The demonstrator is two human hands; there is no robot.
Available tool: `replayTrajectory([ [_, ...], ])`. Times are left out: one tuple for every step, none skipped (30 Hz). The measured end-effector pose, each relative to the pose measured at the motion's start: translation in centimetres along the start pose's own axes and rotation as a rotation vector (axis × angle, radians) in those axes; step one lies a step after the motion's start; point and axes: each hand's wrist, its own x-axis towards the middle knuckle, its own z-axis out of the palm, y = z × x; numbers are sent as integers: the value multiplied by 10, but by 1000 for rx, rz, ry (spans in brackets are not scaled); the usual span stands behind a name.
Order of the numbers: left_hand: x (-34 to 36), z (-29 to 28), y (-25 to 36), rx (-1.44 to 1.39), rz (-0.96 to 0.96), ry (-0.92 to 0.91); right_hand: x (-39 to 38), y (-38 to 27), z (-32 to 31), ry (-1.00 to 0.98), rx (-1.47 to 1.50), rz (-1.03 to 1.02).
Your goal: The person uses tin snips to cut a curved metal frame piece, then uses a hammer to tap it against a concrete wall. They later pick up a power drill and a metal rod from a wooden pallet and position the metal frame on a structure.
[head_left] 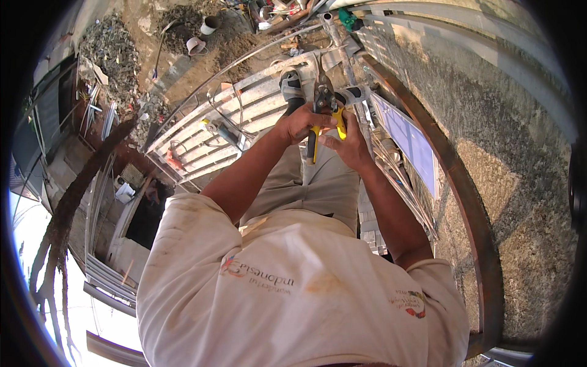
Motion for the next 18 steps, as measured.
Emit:
replayTrajectory([
  [-1,1,-1,-49,3,21,-2,2,3,5,112,22],
  [-3,1,0,-81,-3,39,-2,-1,6,8,225,42],
  [-4,2,1,-113,-9,56,-2,-5,9,22,271,41],
  [-5,3,2,-145,-15,74,-3,-9,11,37,316,40],
  [-6,4,4,-127,-11,103,-3,-14,14,52,362,36],
  [-8,6,5,-109,-6,131,-4,-17,18,54,313,6],
  [-10,9,6,-91,-1,159,-6,-19,22,56,264,-23],
  [-11,13,7,-109,42,202,-7,-25,27,57,214,-54],
  [-12,18,6,-127,86,244,-8,-30,32,103,130,-56],
  [-14,23,7,-144,130,286,-9,-36,36,122,93,-28],
  [-17,26,10,-145,115,318,-10,-41,39,139,55,0],
  [-20,29,15,-145,101,351,-10,-44,40,156,17,27],
  [-22,31,17,-145,87,383,-10,-43,42,161,-1,36],
  [-23,30,15,-136,92,384,-10,-42,43,166,-20,44],
  [-22,28,12,-128,96,384,-10,-42,44,171,-40,51],
  [-23,27,9,-119,101,384,-10,-41,45,176,-65,59],
  [-25,29,10,-178,74,406,-9,-42,47,181,-89,67],
  [-28,31,9,-238,47,427,-8,-43,49,186,-113,75],
])
